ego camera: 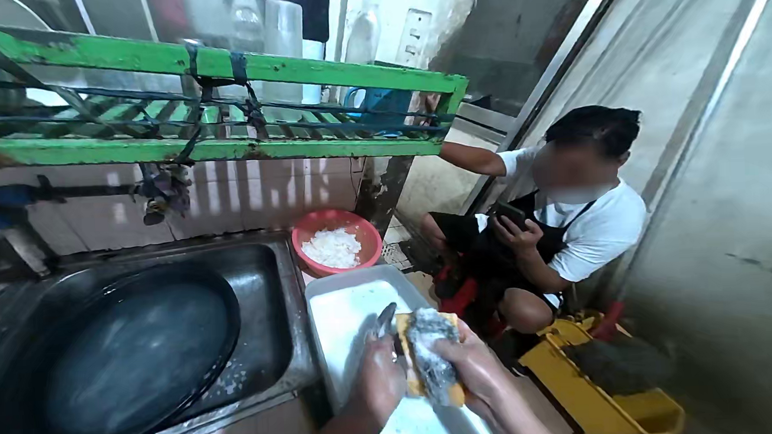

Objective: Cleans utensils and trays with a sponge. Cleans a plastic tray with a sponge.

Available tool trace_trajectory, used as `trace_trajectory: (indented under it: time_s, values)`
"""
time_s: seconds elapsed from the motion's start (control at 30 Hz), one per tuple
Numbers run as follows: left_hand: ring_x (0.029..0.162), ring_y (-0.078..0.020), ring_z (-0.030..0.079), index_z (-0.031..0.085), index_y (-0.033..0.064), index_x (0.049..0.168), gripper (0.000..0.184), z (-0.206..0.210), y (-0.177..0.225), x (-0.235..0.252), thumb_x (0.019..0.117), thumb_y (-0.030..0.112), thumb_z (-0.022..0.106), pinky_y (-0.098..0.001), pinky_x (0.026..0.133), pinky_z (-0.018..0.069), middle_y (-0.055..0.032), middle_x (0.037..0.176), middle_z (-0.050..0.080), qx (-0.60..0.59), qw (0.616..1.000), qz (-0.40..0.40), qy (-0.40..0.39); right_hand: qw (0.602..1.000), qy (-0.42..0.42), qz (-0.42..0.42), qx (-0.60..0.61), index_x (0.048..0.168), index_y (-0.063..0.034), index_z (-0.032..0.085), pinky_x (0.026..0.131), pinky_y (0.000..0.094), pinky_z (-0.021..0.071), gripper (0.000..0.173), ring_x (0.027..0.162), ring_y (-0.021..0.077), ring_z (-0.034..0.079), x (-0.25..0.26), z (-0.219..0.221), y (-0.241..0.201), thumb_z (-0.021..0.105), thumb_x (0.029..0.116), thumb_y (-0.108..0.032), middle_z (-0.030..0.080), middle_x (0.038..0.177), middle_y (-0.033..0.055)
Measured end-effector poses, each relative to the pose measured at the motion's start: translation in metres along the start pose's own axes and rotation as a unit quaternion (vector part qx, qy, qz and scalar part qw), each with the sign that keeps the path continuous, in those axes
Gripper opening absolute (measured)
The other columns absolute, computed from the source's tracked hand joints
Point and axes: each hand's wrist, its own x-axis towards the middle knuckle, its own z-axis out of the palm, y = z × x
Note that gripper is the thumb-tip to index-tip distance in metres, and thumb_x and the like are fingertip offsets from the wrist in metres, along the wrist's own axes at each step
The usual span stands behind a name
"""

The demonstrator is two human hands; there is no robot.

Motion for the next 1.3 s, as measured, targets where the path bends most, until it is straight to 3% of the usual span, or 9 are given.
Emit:
trace_trajectory:
  time_s: [0.03, 0.1, 0.17, 0.27, 0.47, 0.63, 0.77, 0.93, 1.3]
  values:
    - [0.114, -0.0253, 0.063, 0.061, -0.0040, 0.133, 0.035, 0.000, 0.000, 0.001, 0.1001, 0.010, 0.061, -0.0388, 0.101, 0.0509, -0.0217, 0.130, 0.063, -0.062, 0.997, -0.037, -0.010, 1.000, 0.019, -0.003, 0.022, 0.138, 0.0013, 0.046, 0.069, 0.0366, 0.0619, 0.060, 0.083, 0.0195, 0.071, 0.007, -0.005, 0.006, 0.061, 0.0800, 0.006, 0.068, 0.105, 0.0155]
    - [0.072, -0.0135, 0.057, 0.058, -0.0047, 0.132, 0.032, -0.001, -0.003, 0.004, 0.1032, 0.009, 0.060, -0.0291, 0.068, 0.0509, -0.0126, 0.102, 0.062, -0.186, 0.976, -0.103, -0.051, 0.999, 0.034, -0.011, 0.014, 0.138, 0.0010, 0.046, 0.071, 0.0362, 0.0615, 0.059, 0.085, 0.0191, 0.071, 0.015, -0.011, 0.015, 0.060, 0.0816, 0.007, 0.067, 0.108, 0.0158]
    - [0.062, -0.0111, 0.055, 0.058, -0.0032, 0.129, 0.027, -0.004, -0.005, 0.006, 0.1044, 0.008, 0.058, -0.0264, 0.059, 0.0503, -0.0084, 0.091, 0.060, -0.239, 0.960, -0.133, -0.059, 0.998, 0.003, -0.001, -0.068, 0.140, -0.0003, 0.048, 0.079, 0.0393, 0.0601, 0.060, 0.093, 0.0210, 0.070, 0.013, -0.012, 0.017, 0.064, 0.0828, 0.008, 0.066, 0.115, 0.0170]
    - [0.063, -0.0122, 0.051, 0.059, -0.0005, 0.119, 0.017, -0.005, -0.006, 0.006, 0.1050, 0.009, 0.054, -0.0282, 0.061, 0.0466, -0.0054, 0.082, 0.055, -0.176, 0.976, -0.121, -0.044, 0.977, -0.043, 0.024, -0.207, 0.138, -0.0056, 0.055, 0.090, 0.0445, 0.0576, 0.059, 0.105, 0.0240, 0.069, 0.016, -0.009, 0.016, 0.074, 0.0824, 0.004, 0.067, 0.121, 0.0164]
    - [0.109, -0.0269, 0.063, 0.056, -0.0018, 0.139, 0.039, -0.007, -0.004, 0.003, 0.1049, 0.018, 0.059, -0.0417, 0.096, 0.0501, -0.0213, 0.129, 0.063, -0.089, 0.989, -0.118, -0.021, 0.974, 0.081, -0.037, -0.207, 0.138, -0.0026, 0.055, 0.091, 0.0500, 0.0555, 0.054, 0.107, 0.0305, 0.067, 0.044, -0.029, -0.007, 0.074, 0.0877, 0.000, 0.066, 0.123, 0.0217]
    - [0.054, -0.0100, 0.053, 0.057, -0.0007, 0.126, 0.029, -0.007, -0.005, 0.005, 0.1030, 0.015, 0.063, -0.0246, 0.052, 0.0477, -0.0057, 0.080, 0.058, -0.226, 0.960, -0.163, -0.022, 0.996, -0.003, -0.006, -0.090, 0.139, -0.0027, 0.050, 0.077, 0.0363, 0.0608, 0.057, 0.090, 0.0200, 0.070, 0.020, -0.031, -0.022, 0.068, 0.0855, 0.004, 0.067, 0.111, 0.0154]
    - [0.050, -0.0103, 0.055, 0.058, -0.0012, 0.122, 0.022, -0.007, -0.003, 0.005, 0.1065, 0.015, 0.056, -0.0235, 0.048, 0.0493, -0.0049, 0.075, 0.060, -0.278, 0.946, -0.161, -0.037, 0.986, -0.076, 0.021, -0.148, 0.135, -0.0037, 0.054, 0.081, 0.0392, 0.0605, 0.055, 0.094, 0.0213, 0.070, 0.018, -0.023, -0.017, 0.071, 0.0830, 0.003, 0.068, 0.113, 0.0145]
    - [0.050, -0.0129, 0.060, 0.063, -0.0025, 0.111, 0.022, -0.009, -0.005, 0.002, 0.1083, 0.016, 0.051, -0.0252, 0.046, 0.0509, -0.0097, 0.080, 0.067, -0.344, 0.930, -0.125, 0.038, 0.989, 0.000, -0.002, -0.147, 0.132, -0.0021, 0.058, 0.083, 0.0383, 0.0587, 0.050, 0.096, 0.0200, 0.069, 0.029, -0.011, -0.005, 0.068, 0.0843, 0.010, 0.068, 0.115, 0.0156]
    - [0.056, -0.0105, 0.046, 0.060, -0.0001, 0.125, 0.024, -0.005, -0.012, 0.009, 0.1054, 0.013, 0.056, -0.0269, 0.053, 0.0419, -0.0065, 0.084, 0.058, -0.192, 0.972, -0.133, 0.005, 0.955, 0.000, -0.002, -0.298, 0.139, -0.0066, 0.057, 0.101, 0.0505, 0.0508, 0.055, 0.117, 0.0296, 0.065, 0.041, -0.001, 0.003, 0.075, 0.0876, -0.003, 0.066, 0.127, 0.0187]
